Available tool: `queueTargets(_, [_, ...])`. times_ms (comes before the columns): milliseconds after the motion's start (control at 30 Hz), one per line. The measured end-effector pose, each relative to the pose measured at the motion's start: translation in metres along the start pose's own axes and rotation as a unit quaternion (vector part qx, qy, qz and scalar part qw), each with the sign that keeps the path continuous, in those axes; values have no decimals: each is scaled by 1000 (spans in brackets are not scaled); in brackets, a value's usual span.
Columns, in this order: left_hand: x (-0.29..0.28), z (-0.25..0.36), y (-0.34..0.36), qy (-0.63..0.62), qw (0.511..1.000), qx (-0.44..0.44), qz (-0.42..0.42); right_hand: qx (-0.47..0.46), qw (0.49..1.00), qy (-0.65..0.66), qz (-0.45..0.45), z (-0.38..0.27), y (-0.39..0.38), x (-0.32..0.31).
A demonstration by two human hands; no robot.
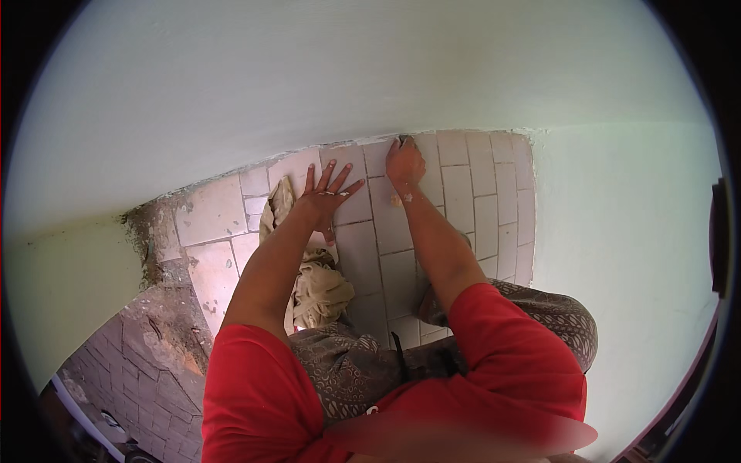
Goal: The person is applying white grout or filler between tiles on a walkway using their hands and a small scraper or cloth.
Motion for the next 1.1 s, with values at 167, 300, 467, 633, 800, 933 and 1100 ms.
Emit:
queueTargets(167, [16, 11, -8, -16, 1000, 5, -4, -53, 994, -85, -48, -2, -32, 4])
queueTargets(300, [7, 13, -8, -18, 1000, 7, -10, 25, 999, -23, 20, 11, -16, -5])
queueTargets(467, [9, 10, -8, -19, 1000, -2, -23, -82, 993, -87, -14, 5, -27, -6])
queueTargets(633, [7, 11, -7, -18, 1000, 10, -11, -28, 997, -66, 0, 6, -30, -7])
queueTargets(800, [7, 11, -8, -22, 999, 4, -23, 3, 998, -56, 2, 10, -21, -10])
queueTargets(933, [10, 11, -4, -20, 1000, 14, -5, -38, 997, -62, 8, 14, -25, -4])
queueTargets(1100, [9, 10, -7, -14, 1000, 16, -7, 31, 999, -45, 1, 12, -17, -10])
Point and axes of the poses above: each hand's wrist, its own y-axis towards the middle knuckle, its own x-axis out of the palm, z = x × y, the point moved 1 cm from there along y, towards the middle knuckle, and after that the axes turned 4 degrees about x, right-handed, at the moved point
